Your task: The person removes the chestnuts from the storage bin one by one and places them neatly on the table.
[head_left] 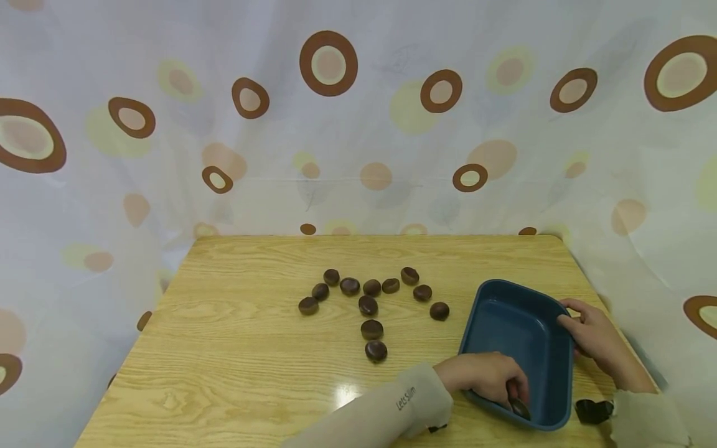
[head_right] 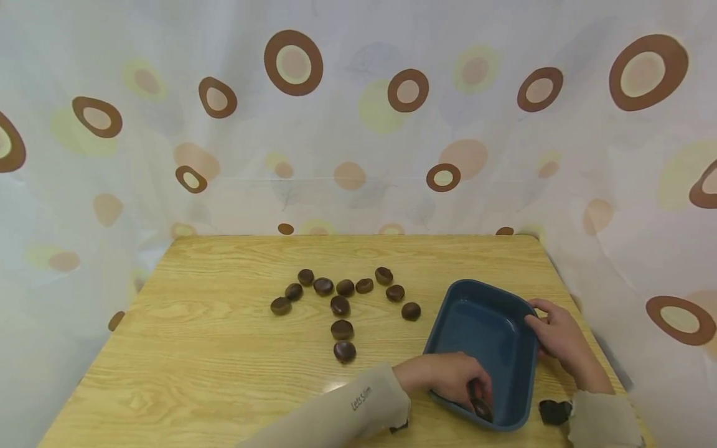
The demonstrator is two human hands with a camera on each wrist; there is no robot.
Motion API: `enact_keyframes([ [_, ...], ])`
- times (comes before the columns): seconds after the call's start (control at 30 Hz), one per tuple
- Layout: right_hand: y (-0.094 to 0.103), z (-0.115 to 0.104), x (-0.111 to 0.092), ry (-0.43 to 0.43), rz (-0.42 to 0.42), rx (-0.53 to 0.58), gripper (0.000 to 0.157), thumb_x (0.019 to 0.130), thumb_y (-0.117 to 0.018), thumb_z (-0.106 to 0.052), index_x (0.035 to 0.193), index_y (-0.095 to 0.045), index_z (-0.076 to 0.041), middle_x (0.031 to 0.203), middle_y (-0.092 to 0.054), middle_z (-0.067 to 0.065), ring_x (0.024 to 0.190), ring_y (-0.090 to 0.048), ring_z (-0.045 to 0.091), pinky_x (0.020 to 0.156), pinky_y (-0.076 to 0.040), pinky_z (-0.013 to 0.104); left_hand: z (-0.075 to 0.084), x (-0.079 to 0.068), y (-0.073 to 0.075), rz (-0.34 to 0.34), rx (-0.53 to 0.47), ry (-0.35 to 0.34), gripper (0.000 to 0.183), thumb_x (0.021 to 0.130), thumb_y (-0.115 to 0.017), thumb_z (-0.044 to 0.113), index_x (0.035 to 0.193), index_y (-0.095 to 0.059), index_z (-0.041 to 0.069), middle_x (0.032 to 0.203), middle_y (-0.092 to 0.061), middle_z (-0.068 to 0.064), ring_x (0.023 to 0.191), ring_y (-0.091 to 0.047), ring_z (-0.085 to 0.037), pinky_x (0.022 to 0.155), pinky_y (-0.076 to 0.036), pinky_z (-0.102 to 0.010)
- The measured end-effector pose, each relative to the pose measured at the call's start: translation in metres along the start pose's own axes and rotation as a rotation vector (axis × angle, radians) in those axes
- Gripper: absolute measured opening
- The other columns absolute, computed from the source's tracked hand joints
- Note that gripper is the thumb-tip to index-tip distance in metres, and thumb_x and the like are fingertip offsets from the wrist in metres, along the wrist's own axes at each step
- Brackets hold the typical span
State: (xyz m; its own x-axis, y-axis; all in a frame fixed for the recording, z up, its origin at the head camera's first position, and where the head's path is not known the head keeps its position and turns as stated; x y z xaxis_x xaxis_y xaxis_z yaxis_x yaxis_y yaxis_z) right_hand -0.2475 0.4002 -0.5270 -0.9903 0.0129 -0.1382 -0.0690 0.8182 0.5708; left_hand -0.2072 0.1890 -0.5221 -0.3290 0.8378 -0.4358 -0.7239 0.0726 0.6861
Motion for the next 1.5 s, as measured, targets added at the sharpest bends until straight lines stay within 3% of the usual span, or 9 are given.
enact_keyframes([
  [0.23, 0.0, -0.002, -0.001, 0.008, -0.005, 0.003, 0.039, 0.109, -0.044, -0.017, 0.138, -0.047, 0.008, 0.052, -0.057, 0.0, 0.037, -0.043, 0.011, 0.038, -0.044, 0.034, 0.0, -0.002, 0.0, 0.029, -0.07, -0.067, 0.024, 0.092, -0.079, 0.011, 0.112, -0.07, 0.019, 0.104, -0.071, 0.013, 0.087, -0.061, 0.008, 0.077, -0.045, -0.003],
  [0.37, -0.001, -0.001, -0.001, 0.0, -0.004, 0.009, 0.037, 0.109, -0.045, -0.016, 0.137, -0.048, 0.008, 0.052, -0.057, -0.001, 0.037, -0.044, 0.011, 0.039, -0.044, 0.033, 0.0, -0.006, 0.005, 0.102, -0.138, -0.12, 0.025, 0.089, -0.083, 0.014, 0.108, -0.067, 0.017, 0.104, -0.07, 0.012, 0.085, -0.06, 0.009, 0.077, -0.046, -0.003],
  [0.67, -0.003, 0.003, 0.002, -0.012, 0.001, 0.004, 0.037, 0.109, -0.046, -0.014, 0.137, -0.048, 0.009, 0.054, -0.058, -0.001, 0.037, -0.046, 0.011, 0.039, -0.044, 0.031, -0.006, -0.021, 0.021, 0.308, -0.517, -0.246, 0.025, 0.088, -0.082, 0.007, 0.107, -0.066, 0.013, 0.114, -0.072, 0.009, 0.082, -0.063, 0.01, 0.08, -0.055, -0.01],
  [0.8, -0.002, 0.004, 0.003, -0.01, -0.004, 0.011, 0.033, 0.109, -0.046, -0.014, 0.134, -0.049, 0.008, 0.055, -0.059, -0.001, 0.038, -0.048, 0.012, 0.039, -0.044, 0.031, -0.013, -0.027, 0.03, 0.38, -0.616, -0.29, 0.024, 0.089, -0.08, 0.004, 0.107, -0.066, 0.011, 0.12, -0.071, 0.006, 0.084, -0.065, 0.008, 0.082, -0.058, -0.014],
  [1.1, -0.003, 0.004, 0.004, -0.01, 0.001, -0.01, 0.032, 0.109, -0.046, -0.015, 0.133, -0.05, 0.007, 0.055, -0.059, -0.002, 0.039, -0.048, 0.011, 0.039, -0.043, 0.029, -0.02, -0.037, 0.042, 0.461, -0.674, -0.338, 0.021, 0.09, -0.08, 0.006, 0.105, -0.066, 0.01, 0.124, -0.071, 0.003, 0.087, -0.065, 0.007, 0.083, -0.059, -0.017],
  [1.5, -0.002, 0.003, 0.003, -0.008, -0.023, -0.003, 0.034, 0.11, -0.045, -0.018, 0.133, -0.049, 0.007, 0.058, -0.063, 0.0, 0.04, -0.05, 0.013, 0.04, -0.045, 0.03, -0.036, -0.068, 0.055, 0.525, -0.748, -0.373, 0.02, 0.092, -0.078, 0.006, 0.107, -0.065, 0.009, 0.128, -0.07, 0.002, 0.093, -0.064, 0.003, 0.088, -0.059, -0.02],
])
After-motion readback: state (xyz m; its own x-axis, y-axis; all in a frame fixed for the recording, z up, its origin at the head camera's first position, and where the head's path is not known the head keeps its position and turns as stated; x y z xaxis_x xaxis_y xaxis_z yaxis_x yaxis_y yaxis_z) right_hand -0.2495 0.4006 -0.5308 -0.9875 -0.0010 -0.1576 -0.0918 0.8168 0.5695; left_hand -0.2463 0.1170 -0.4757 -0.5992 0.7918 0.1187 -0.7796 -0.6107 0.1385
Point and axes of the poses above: each hand's wrist, its own x-axis towards the middle knuckle, its own y-axis out of the back of the hand, z = x × y, the point moved 5 cm from there along x, towards the middle knuckle
